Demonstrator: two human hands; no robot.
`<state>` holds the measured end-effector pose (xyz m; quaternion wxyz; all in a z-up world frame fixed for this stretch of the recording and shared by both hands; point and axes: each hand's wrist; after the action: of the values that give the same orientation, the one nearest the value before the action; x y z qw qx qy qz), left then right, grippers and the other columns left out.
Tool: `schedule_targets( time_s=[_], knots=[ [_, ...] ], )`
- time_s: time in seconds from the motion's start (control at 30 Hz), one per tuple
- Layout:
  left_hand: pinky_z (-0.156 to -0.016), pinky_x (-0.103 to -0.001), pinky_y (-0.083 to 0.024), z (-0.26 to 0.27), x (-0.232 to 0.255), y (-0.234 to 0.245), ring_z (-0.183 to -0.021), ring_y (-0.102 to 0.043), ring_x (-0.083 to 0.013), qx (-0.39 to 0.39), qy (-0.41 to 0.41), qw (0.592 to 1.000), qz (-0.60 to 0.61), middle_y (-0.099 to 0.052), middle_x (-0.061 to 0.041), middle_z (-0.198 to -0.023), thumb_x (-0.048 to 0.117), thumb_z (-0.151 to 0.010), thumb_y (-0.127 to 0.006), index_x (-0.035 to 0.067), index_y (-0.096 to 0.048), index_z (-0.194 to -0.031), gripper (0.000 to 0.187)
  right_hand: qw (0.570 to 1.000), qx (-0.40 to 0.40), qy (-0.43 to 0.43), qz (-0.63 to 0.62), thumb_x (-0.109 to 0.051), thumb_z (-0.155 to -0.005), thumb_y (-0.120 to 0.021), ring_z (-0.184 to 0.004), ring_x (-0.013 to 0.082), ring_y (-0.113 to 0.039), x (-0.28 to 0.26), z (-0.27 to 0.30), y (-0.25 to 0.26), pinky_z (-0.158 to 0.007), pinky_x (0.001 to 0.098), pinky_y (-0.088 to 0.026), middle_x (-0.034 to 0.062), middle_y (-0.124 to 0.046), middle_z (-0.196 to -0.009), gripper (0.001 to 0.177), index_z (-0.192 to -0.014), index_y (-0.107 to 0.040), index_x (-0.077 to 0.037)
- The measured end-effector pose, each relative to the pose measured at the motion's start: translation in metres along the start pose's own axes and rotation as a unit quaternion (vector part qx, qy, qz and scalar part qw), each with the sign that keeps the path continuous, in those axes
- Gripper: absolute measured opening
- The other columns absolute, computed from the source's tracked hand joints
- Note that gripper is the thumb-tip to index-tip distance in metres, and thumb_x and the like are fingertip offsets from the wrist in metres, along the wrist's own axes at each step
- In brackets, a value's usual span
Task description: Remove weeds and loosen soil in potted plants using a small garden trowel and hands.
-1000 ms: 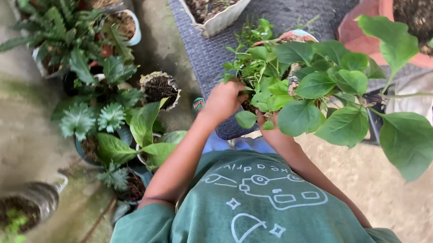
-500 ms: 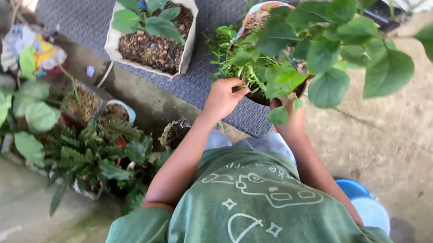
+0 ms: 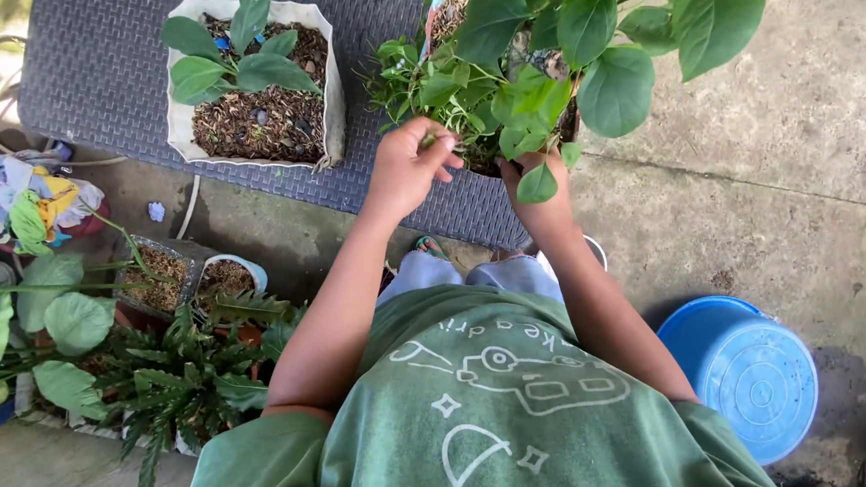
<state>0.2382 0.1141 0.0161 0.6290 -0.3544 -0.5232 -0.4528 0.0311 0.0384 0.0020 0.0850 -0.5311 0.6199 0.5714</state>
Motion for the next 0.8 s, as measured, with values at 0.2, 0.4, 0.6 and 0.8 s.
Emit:
schedule_targets(
  time_s=[0.2, 0.4, 0.6, 0.8],
  knots=[
    [-0.064, -0.028, -0.06, 0.013, 0.021, 0.028, -0.081, -0.075, -0.0166, -0.03, 0.026, 0.986, 0.16, -0.075, -0.013, -0.106, 0.008, -0.105, -0.053, 0.005, -0.058, -0.111, 0.008, 0.999, -0.042, -0.008, 0.008, -0.005, -0.089, -0.074, -0.092, 0.0418, -0.067, -0.006, -0.004, 0.001, -0.082, 0.0476, -0.054, 0.0203, -0.072, -0.097, 0.013, -0.101, -0.073, -0.001],
    [-0.064, -0.027, -0.054, 0.027, 0.025, 0.06, -0.077, -0.067, -0.0143, -0.015, 0.007, 0.977, 0.214, -0.071, -0.012, -0.099, 0.006, -0.108, -0.051, 0.004, -0.062, -0.114, 0.013, 0.999, -0.022, -0.028, 0.025, -0.006, -0.093, -0.071, -0.089, 0.0437, -0.066, 0.034, 0.007, -0.008, -0.076, 0.0472, -0.053, 0.0264, -0.068, -0.103, 0.024, -0.116, -0.067, 0.002],
    [-0.059, -0.027, -0.052, 0.02, -0.008, 0.035, -0.07, -0.066, -0.0121, -0.011, 0.034, 0.999, -0.002, -0.072, -0.007, -0.09, 0.009, -0.099, -0.064, 0.006, -0.065, -0.112, 0.014, 0.921, -0.015, -0.203, -0.333, -0.008, -0.104, -0.061, -0.078, 0.013, -0.063, 0.019, 0.002, -0.003, -0.068, 0.0297, -0.05, 0.0053, -0.073, -0.099, 0.023, -0.127, -0.063, -0.002],
    [-0.065, -0.04, -0.057, 0.014, 0.026, -0.024, -0.074, -0.075, -0.0268, 0.032, 0.016, 0.952, -0.303, -0.075, -0.011, -0.082, 0.03, -0.075, -0.087, 0.009, -0.059, -0.115, 0.053, 0.957, -0.051, -0.14, -0.25, -0.002, -0.098, -0.061, -0.087, 0.0145, -0.073, 0.013, 0.002, -0.013, -0.075, 0.0306, -0.059, 0.0061, -0.074, -0.099, 0.016, -0.113, -0.065, 0.001]
  ],
)
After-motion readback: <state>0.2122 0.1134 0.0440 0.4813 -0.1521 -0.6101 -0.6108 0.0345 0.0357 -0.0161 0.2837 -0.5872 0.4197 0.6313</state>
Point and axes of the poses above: each hand's wrist, its own z-axis away from the middle knuckle, its own y-axis out of the back of the hand, x = y × z
